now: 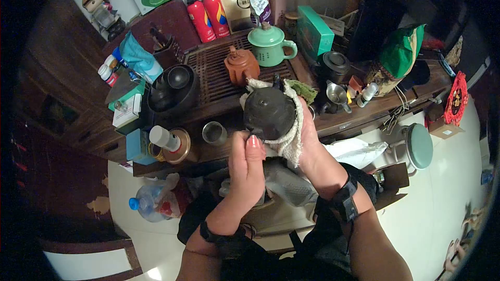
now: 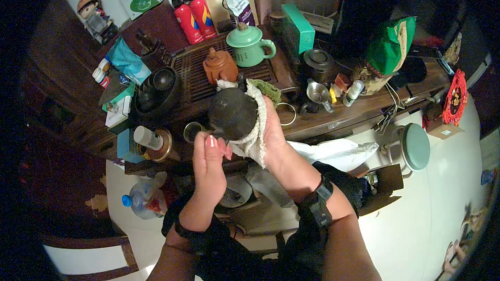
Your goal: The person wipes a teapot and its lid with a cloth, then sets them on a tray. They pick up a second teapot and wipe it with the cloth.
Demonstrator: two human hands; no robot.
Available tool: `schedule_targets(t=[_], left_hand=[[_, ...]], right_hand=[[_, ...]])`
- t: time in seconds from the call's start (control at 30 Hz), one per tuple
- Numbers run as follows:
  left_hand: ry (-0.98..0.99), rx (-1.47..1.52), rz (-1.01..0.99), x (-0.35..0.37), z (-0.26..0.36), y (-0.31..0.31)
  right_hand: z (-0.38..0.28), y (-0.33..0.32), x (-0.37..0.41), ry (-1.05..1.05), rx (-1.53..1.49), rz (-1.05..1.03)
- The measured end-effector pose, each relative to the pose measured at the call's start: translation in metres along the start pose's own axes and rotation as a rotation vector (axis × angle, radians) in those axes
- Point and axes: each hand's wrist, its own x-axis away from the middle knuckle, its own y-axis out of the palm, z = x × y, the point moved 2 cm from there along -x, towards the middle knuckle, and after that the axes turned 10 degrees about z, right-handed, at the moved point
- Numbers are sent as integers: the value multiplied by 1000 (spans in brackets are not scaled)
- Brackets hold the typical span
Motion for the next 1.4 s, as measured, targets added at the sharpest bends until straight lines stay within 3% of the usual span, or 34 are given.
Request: schedule_targets(t=[0.17, 0.27, 0.37, 0.47, 0.63, 0.67, 0.8, 0.9, 1.0, 1.03, 1.1, 1.2, 1.33, 1.4], left_hand=[[-82, 164, 14, -6, 2, -4], [-46, 147, 48, -12, 1, -10], [63, -83, 122, -11, 6, -15], [92, -150, 99, -12, 7, -19], [33, 56, 74, -19, 4, -28], [24, 84, 71, -20, 5, -28], [-40, 291, 123, -20, 9, -25], [-59, 127, 97, -18, 6, -22], [164, -257, 94, -10, -3, -15], [198, -287, 89, -7, -5, -13], [268, -347, 79, -5, -7, -10], [285, -354, 79, -3, -5, -7], [238, -252, 113, -3, -12, -5], [234, -239, 141, 0, -16, -2]], right_hand=[[-1, 22, 7, 41, 10, -51], [-2, 18, 13, 68, 53, -208], [0, 7, 6, 46, 203, -23], [-6, -3, -1, -141, 337, -58], [-8, -8, 9, -299, 496, -161], [-13, -9, 9, -133, 365, -209], [-17, -38, -2, -57, 275, -159], [-5, -39, -8, -56, 255, -123], [-1, -23, -10, -136, 172, -58], [2, -12, -7, -91, 138, -117], [5, 0, -2, -78, 171, -29], [7, 2, -4, -129, 208, -14], [12, 1, 2, -46, 26, -131], [20, -8, 2, -107, 191, -55]])
